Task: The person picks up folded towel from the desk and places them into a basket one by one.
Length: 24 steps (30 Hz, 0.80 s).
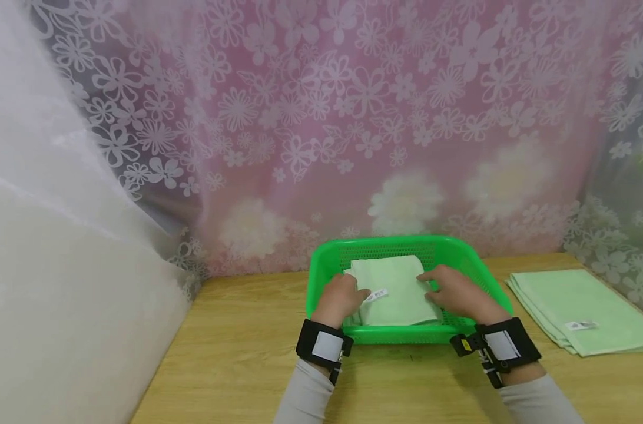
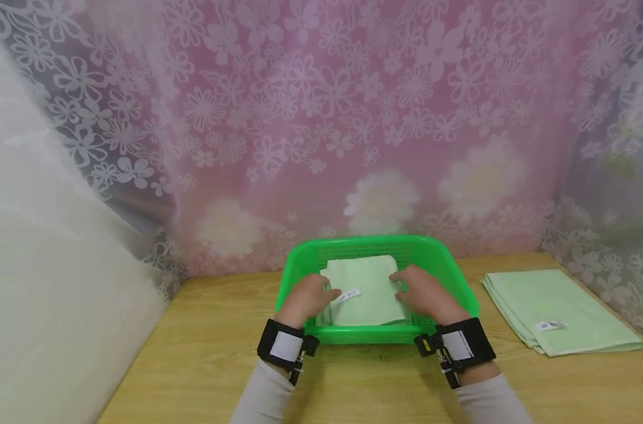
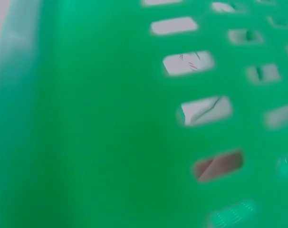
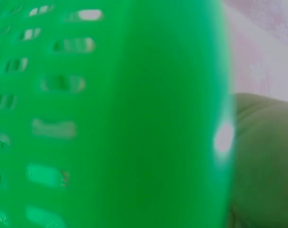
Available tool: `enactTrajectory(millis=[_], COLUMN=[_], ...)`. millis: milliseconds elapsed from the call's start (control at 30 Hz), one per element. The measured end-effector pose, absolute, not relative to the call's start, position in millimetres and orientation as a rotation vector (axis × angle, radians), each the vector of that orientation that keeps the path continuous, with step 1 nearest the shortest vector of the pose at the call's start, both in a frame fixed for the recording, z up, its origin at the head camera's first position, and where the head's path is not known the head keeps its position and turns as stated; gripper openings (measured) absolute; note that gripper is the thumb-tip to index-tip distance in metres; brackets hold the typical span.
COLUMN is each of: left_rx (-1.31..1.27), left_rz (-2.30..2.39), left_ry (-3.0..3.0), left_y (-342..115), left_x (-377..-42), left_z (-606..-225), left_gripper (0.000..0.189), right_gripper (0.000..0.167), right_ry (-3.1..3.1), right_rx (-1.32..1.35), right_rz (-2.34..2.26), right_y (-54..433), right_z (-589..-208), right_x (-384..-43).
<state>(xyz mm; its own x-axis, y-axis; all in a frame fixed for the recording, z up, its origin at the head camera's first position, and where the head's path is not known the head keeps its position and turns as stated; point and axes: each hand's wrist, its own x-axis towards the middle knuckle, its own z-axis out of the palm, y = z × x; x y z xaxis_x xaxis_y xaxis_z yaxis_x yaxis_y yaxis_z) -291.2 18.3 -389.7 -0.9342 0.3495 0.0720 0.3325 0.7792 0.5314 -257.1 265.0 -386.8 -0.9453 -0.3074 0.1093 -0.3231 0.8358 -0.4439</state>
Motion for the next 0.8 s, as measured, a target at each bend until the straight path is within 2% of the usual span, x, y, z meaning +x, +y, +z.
enactTrajectory(millis=[100,333,800], left_rx=[0.608,0.746,0.832], left_rz=[0.763,0.496,0.439], left_ry=[2.954,2.920,2.725], left_y=[19.4,27.1,42.1], left_x=[-290.8,-284.3,-274.2], left_z=[-390.7,-385.0,-389.5], left_gripper=[0.029,0.043,0.047], right_gripper=[0.039,0.042,0.044], right_ry=[-2.960,-2.936,-3.051], right_rx=[0.524,0.600,0.710], right_rz=[0.728,0.648,0.769], right_y=[261.8,253.1,237.2], right_z=[-384.7,-377.0,-386.5], right_x=[-254.2,-248.3,-247.6])
